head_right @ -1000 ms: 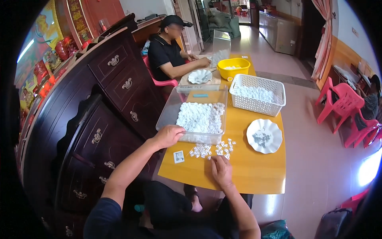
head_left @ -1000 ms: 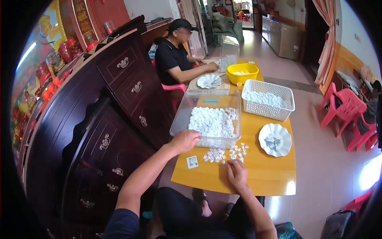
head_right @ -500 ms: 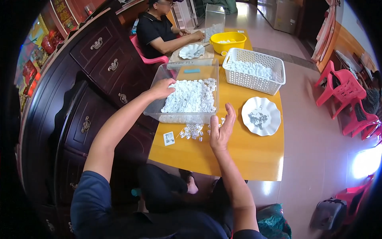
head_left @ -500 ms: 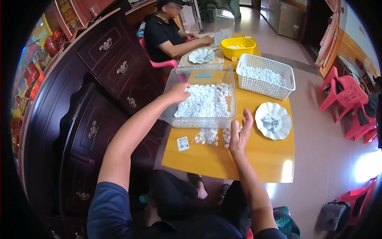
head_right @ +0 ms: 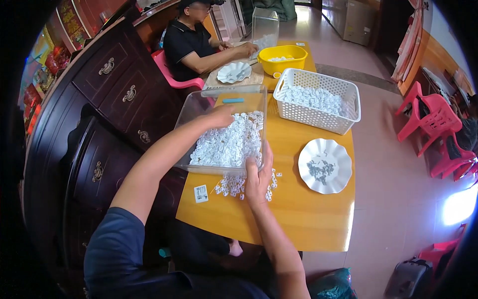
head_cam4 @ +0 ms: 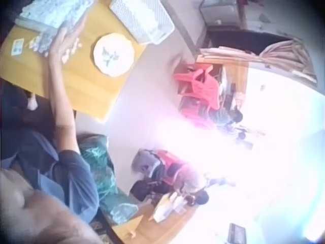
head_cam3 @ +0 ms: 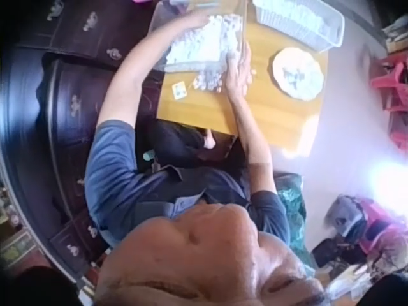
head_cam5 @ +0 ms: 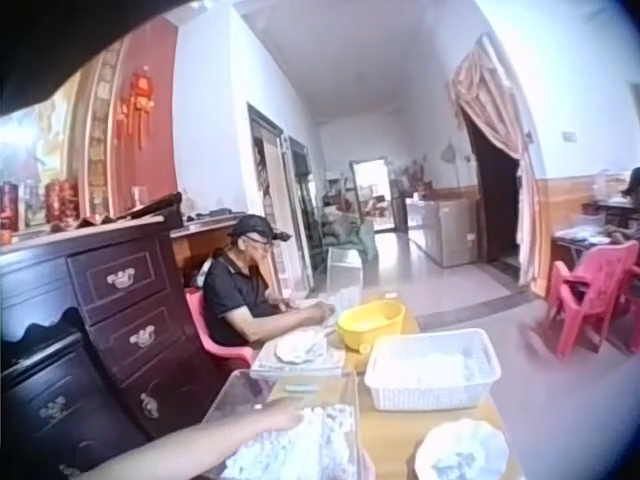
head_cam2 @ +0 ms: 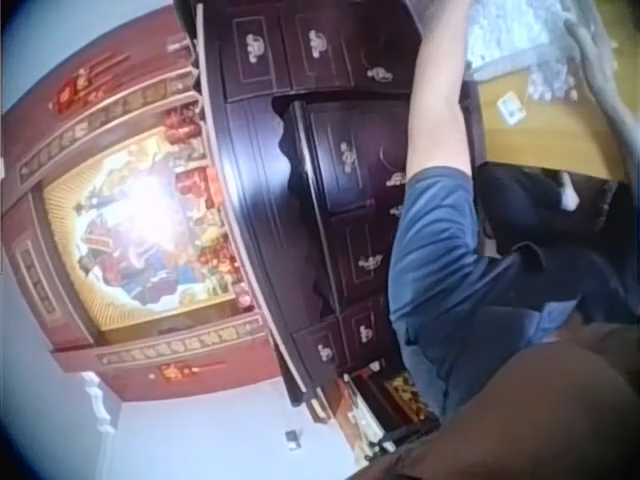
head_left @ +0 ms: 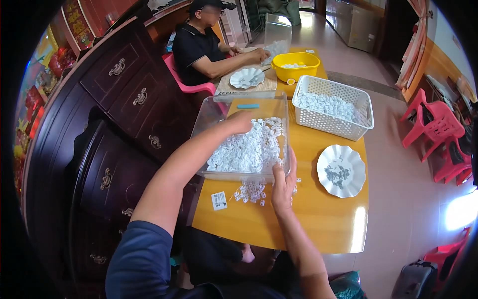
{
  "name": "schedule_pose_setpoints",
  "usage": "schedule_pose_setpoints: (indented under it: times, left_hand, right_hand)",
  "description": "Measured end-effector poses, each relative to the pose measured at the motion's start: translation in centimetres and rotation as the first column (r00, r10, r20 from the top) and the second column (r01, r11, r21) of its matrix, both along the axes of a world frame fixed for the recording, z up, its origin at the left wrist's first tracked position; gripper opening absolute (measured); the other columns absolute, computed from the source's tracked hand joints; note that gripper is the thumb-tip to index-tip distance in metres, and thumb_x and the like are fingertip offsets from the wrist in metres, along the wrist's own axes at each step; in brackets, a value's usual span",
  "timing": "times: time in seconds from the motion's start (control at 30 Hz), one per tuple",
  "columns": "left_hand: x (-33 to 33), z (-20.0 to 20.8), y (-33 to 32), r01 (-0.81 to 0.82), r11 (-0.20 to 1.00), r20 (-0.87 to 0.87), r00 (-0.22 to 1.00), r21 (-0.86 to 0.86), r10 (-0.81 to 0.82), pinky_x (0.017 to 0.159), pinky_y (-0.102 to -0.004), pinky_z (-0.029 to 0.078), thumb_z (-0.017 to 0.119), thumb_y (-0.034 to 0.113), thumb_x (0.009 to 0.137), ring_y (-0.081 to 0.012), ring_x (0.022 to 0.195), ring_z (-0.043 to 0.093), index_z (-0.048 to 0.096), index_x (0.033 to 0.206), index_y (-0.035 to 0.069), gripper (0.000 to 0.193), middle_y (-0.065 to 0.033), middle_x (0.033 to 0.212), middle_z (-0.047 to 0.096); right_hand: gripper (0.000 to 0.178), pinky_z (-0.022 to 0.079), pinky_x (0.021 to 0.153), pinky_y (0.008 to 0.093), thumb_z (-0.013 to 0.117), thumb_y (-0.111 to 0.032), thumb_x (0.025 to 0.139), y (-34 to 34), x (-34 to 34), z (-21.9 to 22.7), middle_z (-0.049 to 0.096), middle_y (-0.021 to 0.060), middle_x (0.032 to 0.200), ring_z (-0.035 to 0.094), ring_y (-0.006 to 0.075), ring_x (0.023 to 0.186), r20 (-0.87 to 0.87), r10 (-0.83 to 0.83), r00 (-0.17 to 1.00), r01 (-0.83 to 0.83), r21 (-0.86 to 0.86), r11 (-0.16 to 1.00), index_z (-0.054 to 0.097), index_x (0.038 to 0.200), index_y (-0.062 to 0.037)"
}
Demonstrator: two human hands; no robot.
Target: The recorder manually assembles small white plastic components by snapping them together at a workspace.
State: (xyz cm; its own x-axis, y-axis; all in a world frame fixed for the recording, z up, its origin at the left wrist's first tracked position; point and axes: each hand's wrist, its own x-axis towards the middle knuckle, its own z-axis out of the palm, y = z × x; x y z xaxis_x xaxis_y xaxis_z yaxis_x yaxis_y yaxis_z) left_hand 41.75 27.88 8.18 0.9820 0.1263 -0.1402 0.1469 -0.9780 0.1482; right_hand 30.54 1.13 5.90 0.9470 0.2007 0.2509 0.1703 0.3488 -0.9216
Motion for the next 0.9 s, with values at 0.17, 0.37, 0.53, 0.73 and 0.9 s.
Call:
schedule_pose_setpoints:
  times: [0.17, 0.37, 0.53, 0.73, 0.9]
  left_hand:
    - [3.7, -0.5, -5.1, 0.037, 0.999, -0.103, 0.994, -0.018, -0.038, 0.093, -0.0481, 0.050, 0.056, 0.007, 0.081, -0.0421, 0.109, 0.063, 0.065, 0.112, -0.003, 0.034, -0.0259, 0.117, 0.066]
    - [3.8, -1.2, -7.6, 0.217, 0.975, 0.139, 0.965, 0.054, -0.223, 0.090, -0.0458, 0.052, 0.057, 0.001, 0.076, -0.0389, 0.104, 0.066, 0.069, 0.107, 0.002, 0.034, -0.0211, 0.103, 0.071]
    - [3.7, 2.2, -7.2, 0.347, 0.930, -0.098, 0.928, -0.118, -0.359, 0.086, -0.0443, 0.053, 0.058, 0.005, 0.077, -0.0357, 0.099, 0.068, 0.072, 0.103, 0.009, 0.029, -0.0164, 0.102, 0.072]
    - [3.3, 0.7, -1.9, 0.018, 0.989, 0.113, 0.993, 0.149, -0.035, 0.083, -0.0478, 0.054, 0.058, 0.007, 0.079, -0.0362, 0.095, 0.069, 0.074, 0.096, 0.008, 0.023, -0.0167, 0.098, 0.072]
    - [2.1, 0.4, -2.3, -0.053, 0.966, 0.005, 0.999, 0.251, 0.054, 0.087, -0.0462, 0.056, 0.060, 0.006, 0.082, -0.0353, 0.106, 0.068, 0.073, 0.104, 0.002, 0.025, -0.0187, 0.109, 0.072]
  right_hand:
    - [0.065, 0.030, 0.115, 0.0387, 0.051, -0.012, 0.087, -0.1, 0.1, -0.1, 0.044, 0.0214, 0.146, 0.042, 0.0310, 0.135, 0.033, -0.024, 0.999, 0.026, -0.046, 0.999, 0.036, 0.148, 0.0060]
    - [0.068, 0.030, 0.114, 0.0384, 0.048, -0.013, 0.084, 0.0, -0.2, 0.4, 0.044, 0.0203, 0.146, 0.042, 0.0307, 0.135, 0.043, 0.001, 0.999, 0.000, -0.015, 1.000, 0.036, 0.148, 0.0047]
    - [0.068, 0.029, 0.115, 0.0393, 0.048, -0.014, 0.084, -0.1, -0.5, -0.7, 0.044, 0.0195, 0.146, 0.041, 0.0308, 0.136, 0.039, -0.029, 0.999, 0.029, 0.004, 1.000, 0.036, 0.148, 0.0042]
    - [0.068, 0.029, 0.115, 0.0402, 0.049, -0.016, 0.084, 0.6, -0.6, -1.1, 0.044, 0.0190, 0.147, 0.041, 0.0307, 0.136, 0.037, -0.008, 0.999, 0.007, 0.049, 0.999, 0.036, 0.148, 0.0032]
    - [0.069, 0.030, 0.115, 0.0402, 0.049, -0.016, 0.084, -0.2, -0.5, -1.7, 0.043, 0.0192, 0.147, 0.042, 0.0306, 0.136, 0.022, -0.037, 0.999, 0.035, 0.088, 0.996, 0.037, 0.148, 0.0034]
